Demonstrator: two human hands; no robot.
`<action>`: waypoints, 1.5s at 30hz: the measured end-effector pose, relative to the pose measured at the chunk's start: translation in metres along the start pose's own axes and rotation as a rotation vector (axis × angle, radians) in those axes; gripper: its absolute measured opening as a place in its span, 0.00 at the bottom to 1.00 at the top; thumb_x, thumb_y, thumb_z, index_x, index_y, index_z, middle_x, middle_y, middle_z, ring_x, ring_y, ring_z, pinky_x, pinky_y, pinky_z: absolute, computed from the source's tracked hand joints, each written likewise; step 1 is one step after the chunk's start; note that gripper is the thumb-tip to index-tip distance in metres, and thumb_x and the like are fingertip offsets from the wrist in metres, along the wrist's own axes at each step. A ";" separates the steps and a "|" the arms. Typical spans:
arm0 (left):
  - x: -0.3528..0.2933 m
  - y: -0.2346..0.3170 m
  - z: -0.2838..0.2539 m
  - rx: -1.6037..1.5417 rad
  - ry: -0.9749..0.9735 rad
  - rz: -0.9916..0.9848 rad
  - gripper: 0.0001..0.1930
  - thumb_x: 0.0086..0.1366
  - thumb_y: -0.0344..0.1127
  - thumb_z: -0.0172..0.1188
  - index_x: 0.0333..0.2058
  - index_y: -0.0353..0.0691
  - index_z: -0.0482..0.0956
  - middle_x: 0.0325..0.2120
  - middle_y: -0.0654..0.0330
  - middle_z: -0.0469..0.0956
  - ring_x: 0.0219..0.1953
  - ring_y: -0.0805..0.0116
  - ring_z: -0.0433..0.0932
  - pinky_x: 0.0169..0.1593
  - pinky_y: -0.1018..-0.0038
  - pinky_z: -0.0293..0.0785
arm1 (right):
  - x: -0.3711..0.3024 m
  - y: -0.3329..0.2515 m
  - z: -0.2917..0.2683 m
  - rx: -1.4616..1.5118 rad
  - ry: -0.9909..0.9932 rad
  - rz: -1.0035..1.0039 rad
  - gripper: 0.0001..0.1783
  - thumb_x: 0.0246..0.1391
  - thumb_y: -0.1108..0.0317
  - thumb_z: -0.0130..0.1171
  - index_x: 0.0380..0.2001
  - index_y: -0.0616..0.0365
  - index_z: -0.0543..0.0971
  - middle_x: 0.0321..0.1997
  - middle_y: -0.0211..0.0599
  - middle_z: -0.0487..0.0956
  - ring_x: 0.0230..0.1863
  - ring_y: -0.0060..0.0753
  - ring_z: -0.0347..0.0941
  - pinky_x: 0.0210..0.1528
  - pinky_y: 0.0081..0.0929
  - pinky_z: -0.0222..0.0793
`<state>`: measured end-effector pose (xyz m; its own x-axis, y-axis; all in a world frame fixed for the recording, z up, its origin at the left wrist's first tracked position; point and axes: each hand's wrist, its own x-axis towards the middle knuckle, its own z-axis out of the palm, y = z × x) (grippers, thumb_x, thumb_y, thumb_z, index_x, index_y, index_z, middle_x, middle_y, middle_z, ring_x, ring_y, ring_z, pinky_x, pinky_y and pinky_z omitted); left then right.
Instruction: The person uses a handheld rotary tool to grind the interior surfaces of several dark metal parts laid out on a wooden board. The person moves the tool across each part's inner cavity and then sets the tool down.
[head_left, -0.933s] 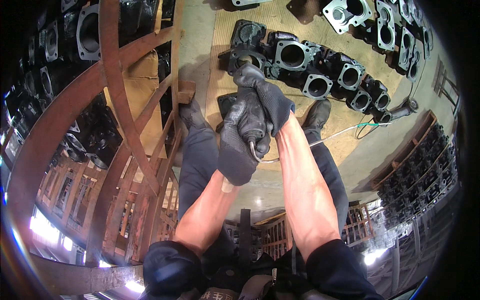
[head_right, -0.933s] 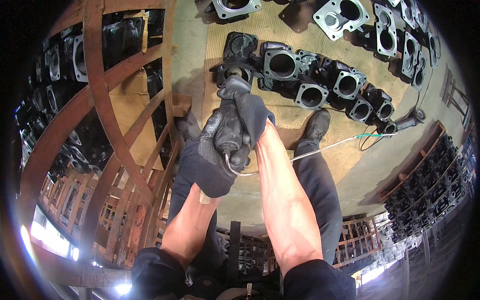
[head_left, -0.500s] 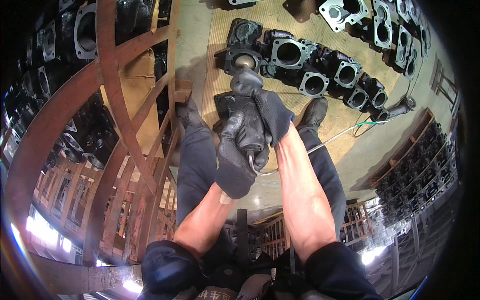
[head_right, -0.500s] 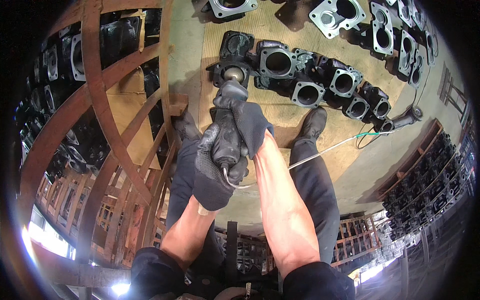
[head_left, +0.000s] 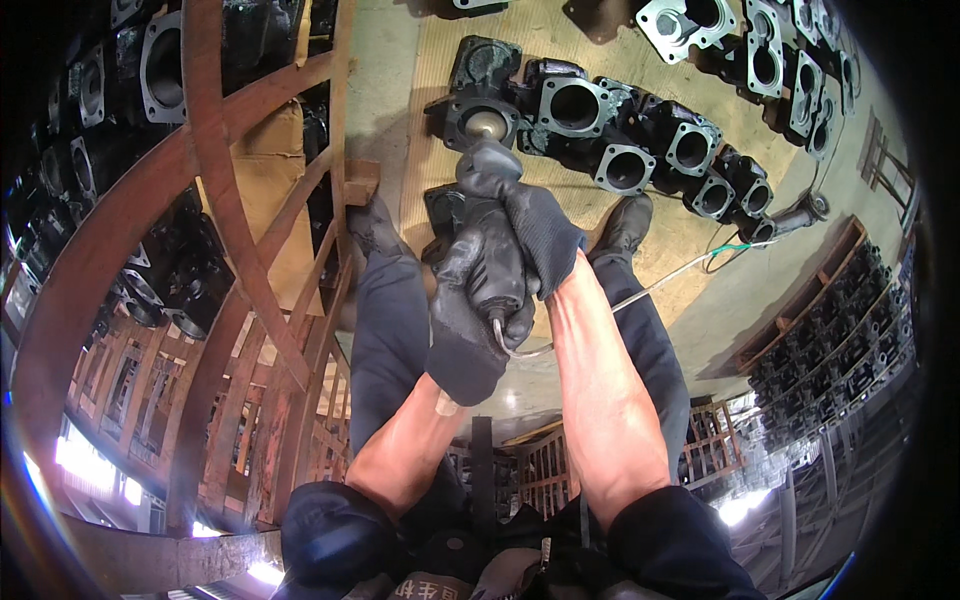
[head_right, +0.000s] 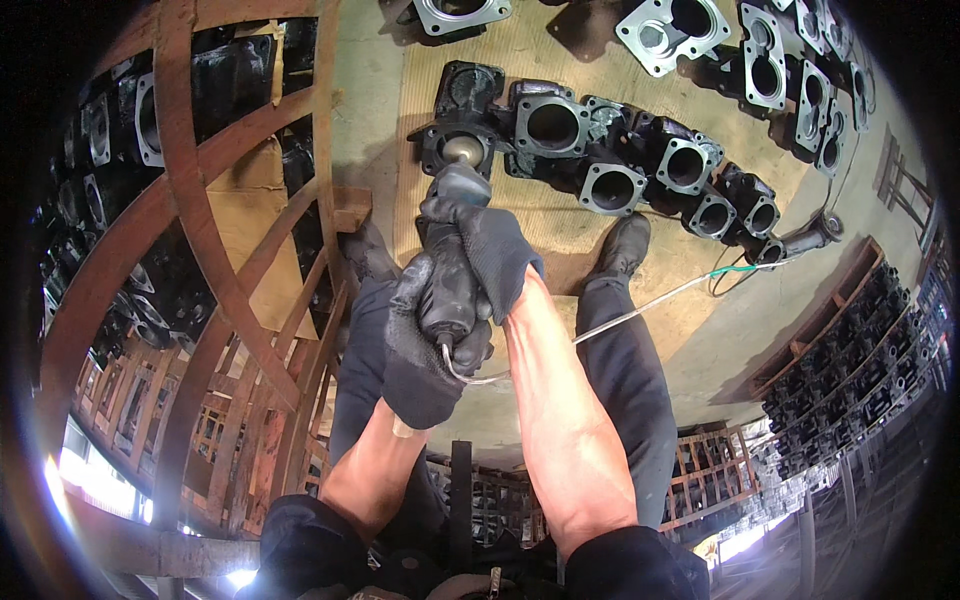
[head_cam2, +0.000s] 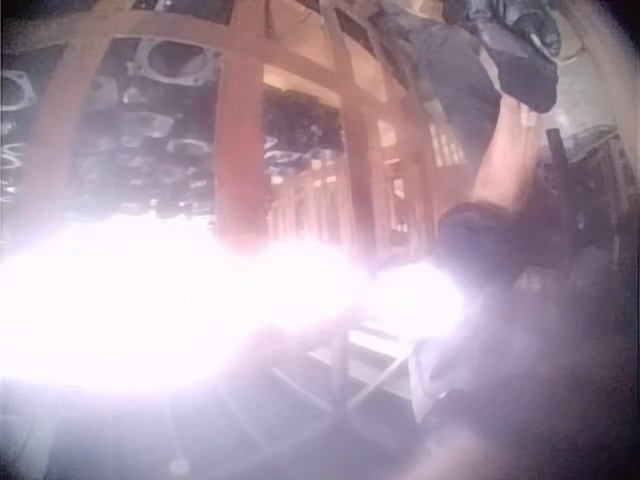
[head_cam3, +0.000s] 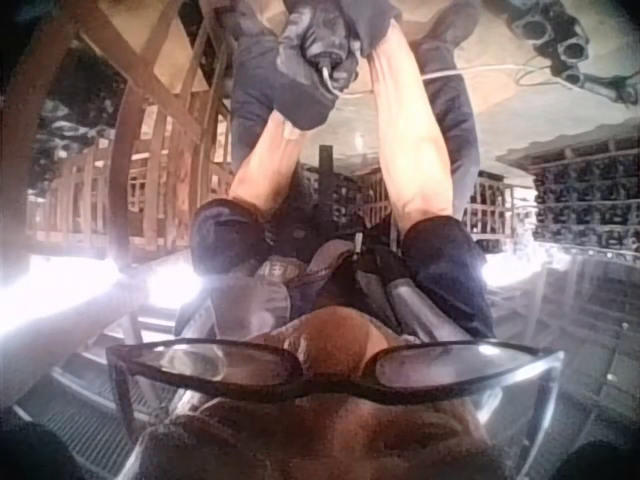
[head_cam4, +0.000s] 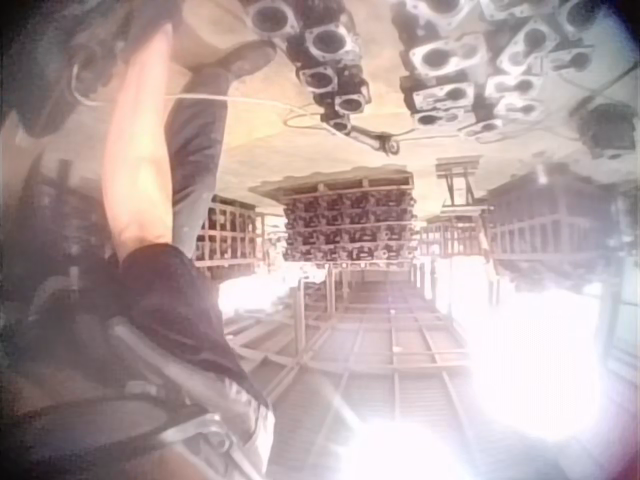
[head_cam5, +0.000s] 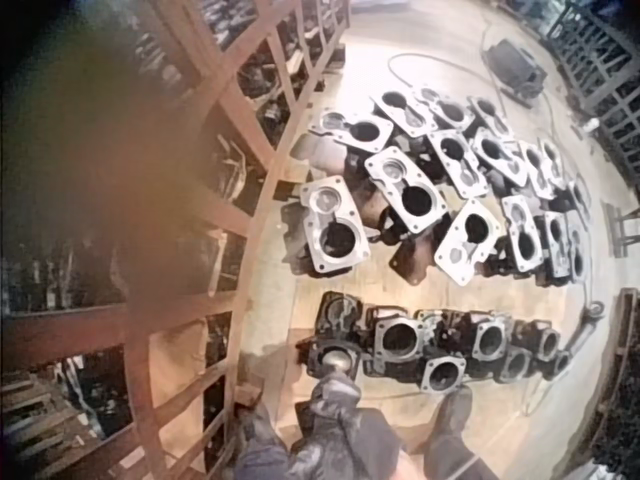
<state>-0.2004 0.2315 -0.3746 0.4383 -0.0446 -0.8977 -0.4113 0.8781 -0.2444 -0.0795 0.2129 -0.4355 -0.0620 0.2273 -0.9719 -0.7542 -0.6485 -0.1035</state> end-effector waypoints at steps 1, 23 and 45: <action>0.002 0.001 0.000 0.009 -0.002 0.013 0.25 0.69 0.57 0.46 0.39 0.37 0.75 0.24 0.49 0.77 0.10 0.58 0.71 0.11 0.68 0.68 | 0.002 0.000 0.000 0.011 -0.005 0.010 0.17 0.61 0.60 0.55 0.43 0.64 0.80 0.36 0.35 0.81 0.34 0.24 0.77 0.38 0.23 0.74; -0.005 -0.007 -0.012 0.020 -0.043 0.012 0.22 0.69 0.55 0.48 0.39 0.39 0.76 0.23 0.50 0.78 0.11 0.58 0.73 0.13 0.68 0.72 | -0.017 -0.004 0.002 -0.132 -0.003 0.015 0.17 0.64 0.64 0.48 0.42 0.67 0.80 0.36 0.34 0.81 0.35 0.20 0.77 0.38 0.21 0.74; 0.010 -0.002 -0.017 0.027 0.105 0.061 0.21 0.69 0.55 0.49 0.39 0.41 0.76 0.24 0.55 0.79 0.14 0.61 0.75 0.14 0.69 0.72 | 0.002 0.006 -0.001 0.111 -0.013 0.020 0.20 0.57 0.57 0.60 0.42 0.63 0.81 0.35 0.36 0.81 0.31 0.25 0.77 0.33 0.22 0.73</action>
<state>-0.2087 0.2210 -0.3896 0.3262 -0.0395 -0.9445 -0.4119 0.8934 -0.1796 -0.0831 0.2085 -0.4386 -0.0855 0.2251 -0.9706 -0.8203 -0.5689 -0.0596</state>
